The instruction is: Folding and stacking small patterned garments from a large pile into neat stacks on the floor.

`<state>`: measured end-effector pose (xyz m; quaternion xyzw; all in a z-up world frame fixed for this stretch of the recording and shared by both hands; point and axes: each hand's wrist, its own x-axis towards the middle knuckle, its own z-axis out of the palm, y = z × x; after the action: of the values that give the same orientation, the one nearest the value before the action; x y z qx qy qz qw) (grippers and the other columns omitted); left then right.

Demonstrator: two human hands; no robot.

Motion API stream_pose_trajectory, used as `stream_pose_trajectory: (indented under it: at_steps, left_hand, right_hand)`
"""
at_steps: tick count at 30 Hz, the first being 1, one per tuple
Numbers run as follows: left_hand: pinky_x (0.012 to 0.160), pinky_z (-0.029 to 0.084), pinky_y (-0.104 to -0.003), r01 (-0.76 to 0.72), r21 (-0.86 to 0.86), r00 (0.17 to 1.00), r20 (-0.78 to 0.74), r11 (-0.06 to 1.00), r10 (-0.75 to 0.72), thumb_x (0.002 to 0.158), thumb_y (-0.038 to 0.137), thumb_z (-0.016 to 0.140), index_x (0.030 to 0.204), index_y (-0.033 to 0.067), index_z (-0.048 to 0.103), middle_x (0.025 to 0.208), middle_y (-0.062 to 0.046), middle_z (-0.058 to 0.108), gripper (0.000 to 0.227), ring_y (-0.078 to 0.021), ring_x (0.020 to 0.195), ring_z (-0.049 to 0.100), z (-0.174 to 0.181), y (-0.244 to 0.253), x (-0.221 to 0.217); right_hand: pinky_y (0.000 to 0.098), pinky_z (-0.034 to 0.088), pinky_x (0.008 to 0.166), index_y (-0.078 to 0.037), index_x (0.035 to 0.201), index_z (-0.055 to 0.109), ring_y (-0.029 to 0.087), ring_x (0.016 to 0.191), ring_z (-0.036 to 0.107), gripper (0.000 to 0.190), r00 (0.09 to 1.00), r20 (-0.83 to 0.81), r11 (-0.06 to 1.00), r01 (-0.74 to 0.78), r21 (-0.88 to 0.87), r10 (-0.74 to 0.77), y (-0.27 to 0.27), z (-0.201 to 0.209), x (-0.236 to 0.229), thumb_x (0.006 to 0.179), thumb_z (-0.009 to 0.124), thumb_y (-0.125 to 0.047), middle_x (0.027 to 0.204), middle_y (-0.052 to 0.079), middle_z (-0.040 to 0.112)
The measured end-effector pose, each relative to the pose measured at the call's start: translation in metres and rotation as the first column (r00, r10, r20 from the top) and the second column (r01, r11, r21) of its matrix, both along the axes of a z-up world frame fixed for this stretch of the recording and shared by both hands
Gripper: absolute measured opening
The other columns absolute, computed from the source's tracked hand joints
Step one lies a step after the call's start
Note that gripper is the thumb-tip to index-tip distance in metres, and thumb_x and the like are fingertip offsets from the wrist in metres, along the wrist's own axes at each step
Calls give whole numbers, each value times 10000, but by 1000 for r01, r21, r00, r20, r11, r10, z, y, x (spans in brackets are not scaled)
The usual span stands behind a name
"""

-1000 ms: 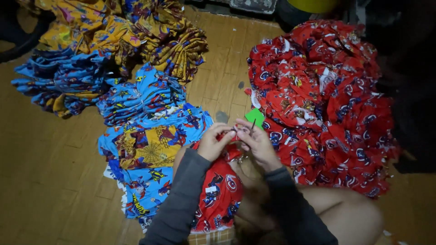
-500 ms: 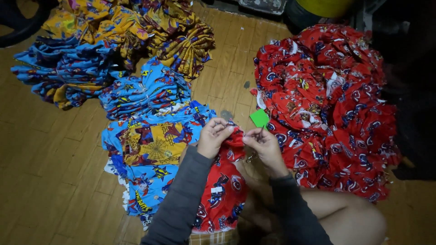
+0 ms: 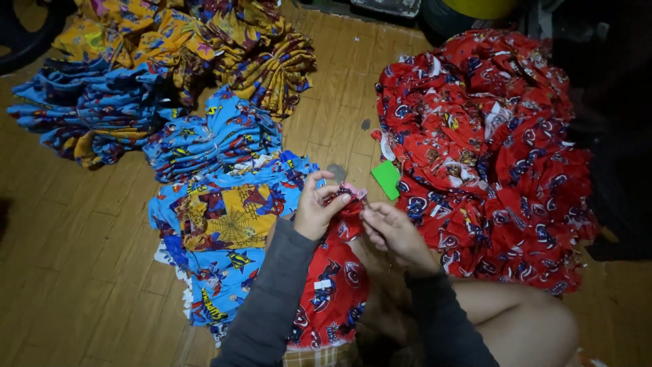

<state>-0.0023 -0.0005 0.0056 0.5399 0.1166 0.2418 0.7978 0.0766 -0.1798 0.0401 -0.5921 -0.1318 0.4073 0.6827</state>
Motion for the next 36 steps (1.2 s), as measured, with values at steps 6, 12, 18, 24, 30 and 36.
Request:
stream_pose_trajectory:
  at_steps: [6,12,18,24,30,36]
  left_hand:
    - [906,585,-286,90,62,995,26,994,-91,899,85,792,1352,115,429,1025,-99,774,581,-122,919,690,2,0,-3]
    - [929,578,-310,124,101,991,34,987,-128,898,72,792,1358,113,432,1013,-99,770,585,-135,936,689,4,1,-2]
    - [906,576,-311,159,132,987,-3,978,-160,898,66,785,1347,107,434,1005,-99,773,572,-131,919,682,4,-2,-4]
    - [903,584,-327,194,163,981,-26,967,-192,908,95,784,1357,113,437,1003,-106,767,568,-142,914,685,4,-1,-5]
    - [906,579,-327,203,170,979,-42,964,-198,912,91,779,1360,131,449,1002,-93,761,558,-137,907,674,4,0,-6]
    - [921,568,-331,148,194,989,-25,970,-146,937,65,738,1339,112,464,1016,-81,741,489,-130,930,662,-19,1,3]
  right_hand:
    - [162,306,326,-57,1136,593,45,433,402,162,996,-66,997,-69,-42,66,-1,19,0,1048,582,-193,687,46,490]
    - [156,297,351,-61,1050,592,56,474,427,252,993,-51,993,-111,-28,109,-2,15,4,1096,500,-291,720,68,493]
    - [162,292,344,-75,1074,594,53,452,404,183,989,-67,991,-131,-34,128,-2,7,9,1091,494,-227,679,35,454]
    - [160,284,324,-102,1041,571,54,415,374,129,990,-82,994,-110,20,112,-2,2,12,1076,518,-214,616,26,421]
    - [154,241,341,-113,1035,557,21,436,286,180,992,-72,994,-106,13,107,0,-17,17,1087,485,-270,618,-41,321]
    - [138,233,359,-114,972,569,-12,420,275,256,1000,6,1000,-18,-10,18,9,-17,26,1091,488,-325,590,-95,291]
